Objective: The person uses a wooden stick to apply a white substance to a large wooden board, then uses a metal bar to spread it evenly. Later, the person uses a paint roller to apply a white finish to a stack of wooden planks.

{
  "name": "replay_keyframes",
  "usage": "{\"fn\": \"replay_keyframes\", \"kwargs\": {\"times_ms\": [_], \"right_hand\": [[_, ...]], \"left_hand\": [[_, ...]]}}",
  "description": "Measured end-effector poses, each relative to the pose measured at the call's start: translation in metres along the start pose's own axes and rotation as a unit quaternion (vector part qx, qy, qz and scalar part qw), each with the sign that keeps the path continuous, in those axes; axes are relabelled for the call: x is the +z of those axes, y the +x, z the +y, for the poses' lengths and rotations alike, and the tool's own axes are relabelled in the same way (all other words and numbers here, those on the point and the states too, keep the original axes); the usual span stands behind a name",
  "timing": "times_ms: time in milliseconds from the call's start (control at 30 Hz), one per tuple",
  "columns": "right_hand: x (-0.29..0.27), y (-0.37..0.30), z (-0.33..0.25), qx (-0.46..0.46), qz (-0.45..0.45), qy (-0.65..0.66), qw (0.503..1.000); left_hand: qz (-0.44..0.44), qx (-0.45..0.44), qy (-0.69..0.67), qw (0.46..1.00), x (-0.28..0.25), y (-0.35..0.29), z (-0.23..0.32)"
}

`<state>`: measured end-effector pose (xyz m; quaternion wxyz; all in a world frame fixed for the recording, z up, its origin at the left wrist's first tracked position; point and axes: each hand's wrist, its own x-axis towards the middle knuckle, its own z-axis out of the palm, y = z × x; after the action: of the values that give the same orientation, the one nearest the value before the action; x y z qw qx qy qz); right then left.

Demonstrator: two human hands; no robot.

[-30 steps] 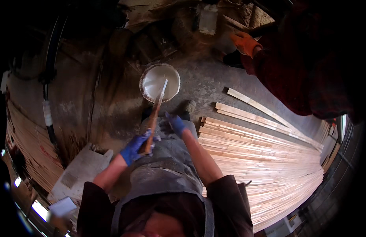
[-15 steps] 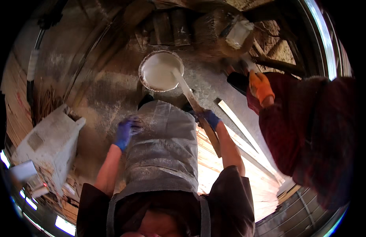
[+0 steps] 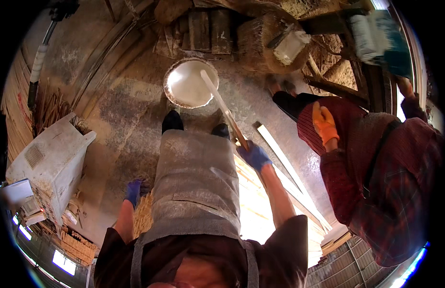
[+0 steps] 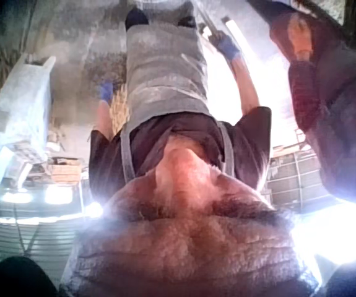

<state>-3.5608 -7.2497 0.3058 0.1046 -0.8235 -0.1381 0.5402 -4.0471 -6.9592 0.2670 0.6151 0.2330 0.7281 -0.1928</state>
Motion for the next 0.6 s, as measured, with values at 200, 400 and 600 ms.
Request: {"fn": "replay_keyframes", "kwargs": {"times_ms": [200,400,600], "right_hand": [[0.031,0.072,0.025,0.057,0.000,-0.164,0.985],[0.010,-0.023,0.039,0.106,-0.024,-0.221,0.969],[0.001,0.048,-0.012,0.036,0.060,-0.202,0.977]], "left_hand": [[-0.014,0.040,-0.045,0.998,-0.016,-0.013,0.029],[-0.148,0.026,-0.208,0.967,-0.092,0.026,-0.006],[0.020,0.045,-0.053,0.997,-0.036,-0.002,0.023]]}}
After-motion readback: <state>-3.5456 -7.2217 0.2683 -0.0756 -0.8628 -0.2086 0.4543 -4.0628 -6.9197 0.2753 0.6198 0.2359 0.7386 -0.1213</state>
